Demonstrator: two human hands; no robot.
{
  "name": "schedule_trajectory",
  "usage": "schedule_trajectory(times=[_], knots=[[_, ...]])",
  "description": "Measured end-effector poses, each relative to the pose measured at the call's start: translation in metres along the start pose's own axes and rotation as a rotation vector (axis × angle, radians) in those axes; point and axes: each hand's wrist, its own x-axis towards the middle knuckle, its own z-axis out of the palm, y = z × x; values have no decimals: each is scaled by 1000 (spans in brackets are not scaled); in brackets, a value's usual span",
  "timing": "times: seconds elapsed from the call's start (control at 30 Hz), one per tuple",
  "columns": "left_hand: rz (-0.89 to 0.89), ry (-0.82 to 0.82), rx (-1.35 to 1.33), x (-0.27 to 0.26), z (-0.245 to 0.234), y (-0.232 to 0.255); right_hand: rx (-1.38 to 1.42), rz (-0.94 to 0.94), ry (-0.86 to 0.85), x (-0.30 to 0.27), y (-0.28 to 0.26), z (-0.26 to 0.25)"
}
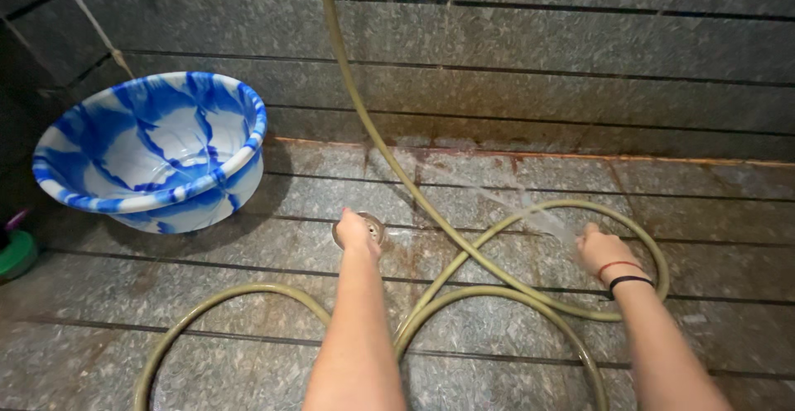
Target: The person cleans a bathroom floor by rinsing it with water from a hose, using a squeegee to direct the water into a drain, and wiping parts of the floor and nearby items with a cloth.
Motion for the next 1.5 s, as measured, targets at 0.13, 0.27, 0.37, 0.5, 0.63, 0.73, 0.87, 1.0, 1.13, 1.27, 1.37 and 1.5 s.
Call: schedule_trajectory(times=[0.13,0.27,0.37,0.5,0.63,0.73,0.87,1.0,1.13,1.27,1.37,1.5], knots=[[-20,-41,-42,17,1,-8,11,110,-50,10,18,10],[17,-66,-19,30,0,-15,-43,-98,2,24,14,51],[3,-23,38,36,2,-19,-19,-234,-33,20,-9,64],[-1,-75,59,54,1,-33,-14,-318,-22,-3,-48,45],[48,-140,78,67,9,-36,204,-339,122,-20,-70,-2],[158,-288,69,51,40,-16,278,-279,282,-22,-67,-43],[214,-493,54,-23,99,20,327,-142,396,-35,-53,-86],[120,-617,99,-106,133,37,351,-39,487,-56,-27,-116],[117,-814,102,-152,158,25,401,60,641,-63,21,-128],[54,-915,113,-182,174,-5,410,242,736,-79,86,-126],[-13,-926,171,-197,182,-28,386,431,697,-97,147,-118],[-71,-965,169,-211,191,-56,361,635,648,-121,238,-92]])
